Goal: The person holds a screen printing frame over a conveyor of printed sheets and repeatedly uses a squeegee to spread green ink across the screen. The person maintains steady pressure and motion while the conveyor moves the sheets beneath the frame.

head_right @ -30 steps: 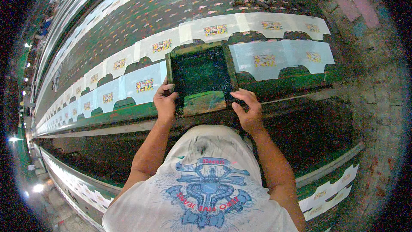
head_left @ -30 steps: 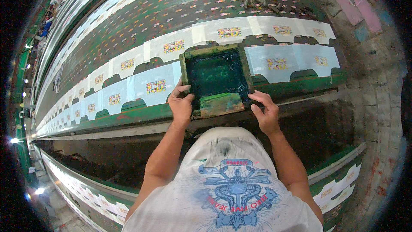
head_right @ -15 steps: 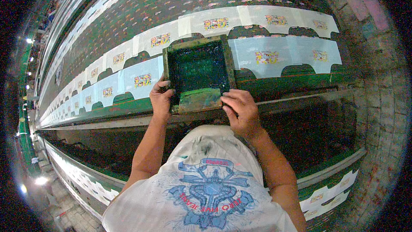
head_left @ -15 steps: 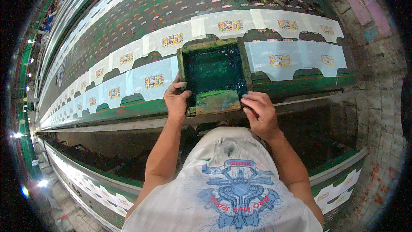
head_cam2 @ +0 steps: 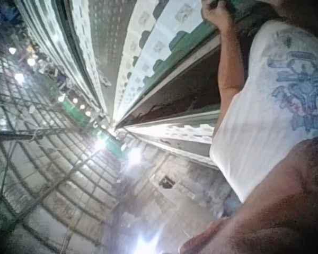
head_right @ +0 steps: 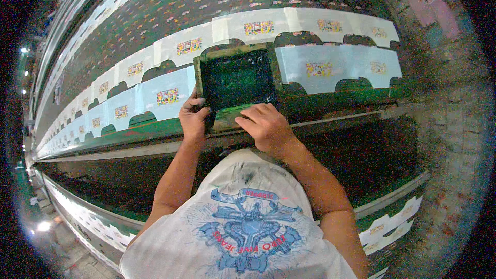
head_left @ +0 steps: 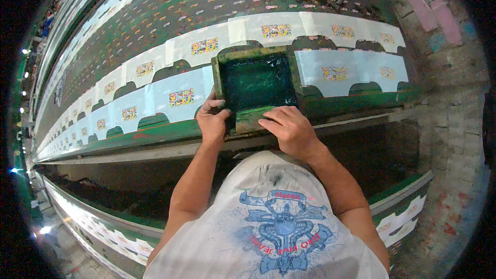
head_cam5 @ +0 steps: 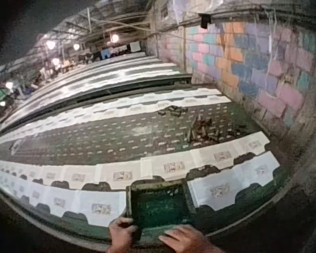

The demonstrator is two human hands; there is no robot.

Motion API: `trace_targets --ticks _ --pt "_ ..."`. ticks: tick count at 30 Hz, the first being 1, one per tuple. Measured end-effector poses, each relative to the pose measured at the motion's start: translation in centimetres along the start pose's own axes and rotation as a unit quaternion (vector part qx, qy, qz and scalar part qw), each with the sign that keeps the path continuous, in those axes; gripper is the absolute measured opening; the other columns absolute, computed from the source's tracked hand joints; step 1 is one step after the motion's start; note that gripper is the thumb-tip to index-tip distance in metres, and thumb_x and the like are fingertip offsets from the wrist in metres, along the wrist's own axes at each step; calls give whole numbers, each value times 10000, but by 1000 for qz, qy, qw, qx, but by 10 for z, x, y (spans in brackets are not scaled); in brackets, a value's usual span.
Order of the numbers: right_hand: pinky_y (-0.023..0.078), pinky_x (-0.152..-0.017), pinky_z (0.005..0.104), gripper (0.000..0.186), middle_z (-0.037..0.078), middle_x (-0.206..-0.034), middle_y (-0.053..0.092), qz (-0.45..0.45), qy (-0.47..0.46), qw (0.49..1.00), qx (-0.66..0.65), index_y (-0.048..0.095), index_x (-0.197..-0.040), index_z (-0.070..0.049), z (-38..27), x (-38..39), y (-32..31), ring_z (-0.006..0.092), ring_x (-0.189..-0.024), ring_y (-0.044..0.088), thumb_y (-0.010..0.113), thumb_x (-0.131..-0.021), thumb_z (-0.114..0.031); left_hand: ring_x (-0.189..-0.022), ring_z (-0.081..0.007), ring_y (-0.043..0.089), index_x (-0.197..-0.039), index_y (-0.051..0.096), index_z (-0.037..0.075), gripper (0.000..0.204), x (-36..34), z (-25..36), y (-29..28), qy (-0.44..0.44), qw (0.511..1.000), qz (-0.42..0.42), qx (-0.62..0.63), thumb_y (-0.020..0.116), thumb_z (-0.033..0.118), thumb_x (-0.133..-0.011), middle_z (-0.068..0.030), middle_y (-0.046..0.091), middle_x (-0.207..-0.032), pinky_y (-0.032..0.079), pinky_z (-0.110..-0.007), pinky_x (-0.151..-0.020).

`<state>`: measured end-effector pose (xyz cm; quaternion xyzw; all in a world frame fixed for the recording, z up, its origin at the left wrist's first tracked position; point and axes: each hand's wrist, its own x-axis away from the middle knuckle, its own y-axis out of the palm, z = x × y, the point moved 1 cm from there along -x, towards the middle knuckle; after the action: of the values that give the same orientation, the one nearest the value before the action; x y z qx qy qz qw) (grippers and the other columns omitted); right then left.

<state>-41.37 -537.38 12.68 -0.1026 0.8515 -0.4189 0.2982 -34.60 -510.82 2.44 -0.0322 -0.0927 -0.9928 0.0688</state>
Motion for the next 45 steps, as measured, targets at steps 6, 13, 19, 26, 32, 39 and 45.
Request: trace_targets --ticks 6,13,19,26,32,39,45 --pt "572 -923 447 311 126 -1102 773 -17 4 999 50 809 -1190 -52 0 -23 -3 326 -1008 729 659 -922 -103 -1511 -314 596 -956 733 -10 292 0 -1 0 -24 1000 9 2 708 -215 -749 -274 512 -1719 500 -420 -1201" --pt "581 -946 467 278 145 -1075 753 -118 20 991 63 787 -1153 -55 -2 -31 -9 354 -1025 728 656 -908 -77 -1554 -335 554 -951 740 -2 290 0 -4 2 -4 1000 1 3 707 -200 -742 -301 513 -1710 459 -433 -1239" --pt "579 -945 500 290 166 -1075 734 -245 60 968 15 761 -1170 -47 39 -74 -27 396 -1064 703 675 -901 15 -1476 -290 622 -971 752 16 331 -2 -15 3 29 999 7 -25 708 -217 -740 -245 549 -1703 496 -417 -1193" --pt "570 -1065 487 339 185 -1161 759 -200 24 978 61 769 -1235 -31 87 -125 -12 408 -1176 707 684 -912 32 -1565 -337 542 -1039 786 -7 244 -3 -11 1 0 1000 10 23 678 -161 -885 -265 557 -1686 425 -438 -1272" --pt "575 -1043 501 412 191 -1178 767 -170 74 982 31 783 -1299 -55 96 -143 -2 415 -1178 712 678 -913 43 -1560 -323 544 -1066 777 -12 263 -2 -7 1 38 999 1 -33 648 -166 -897 -267 567 -1675 425 -439 -1270" --pt "572 -989 505 475 185 -1125 762 -186 60 980 48 804 -1299 -77 82 -120 2 420 -1092 706 637 -876 60 -1534 -327 570 -1029 769 -1 248 -3 -5 -1 36 998 -15 -38 652 -166 -886 -284 557 -1677 443 -438 -1249" --pt "558 -1005 487 463 148 -1098 761 -189 58 979 45 814 -1281 -85 45 -82 0 386 -1060 698 629 -880 55 -1521 -327 582 -1020 767 11 242 -6 -11 -4 58 997 -24 -41 664 -155 -878 -292 574 -1660 435 -436 -1249"
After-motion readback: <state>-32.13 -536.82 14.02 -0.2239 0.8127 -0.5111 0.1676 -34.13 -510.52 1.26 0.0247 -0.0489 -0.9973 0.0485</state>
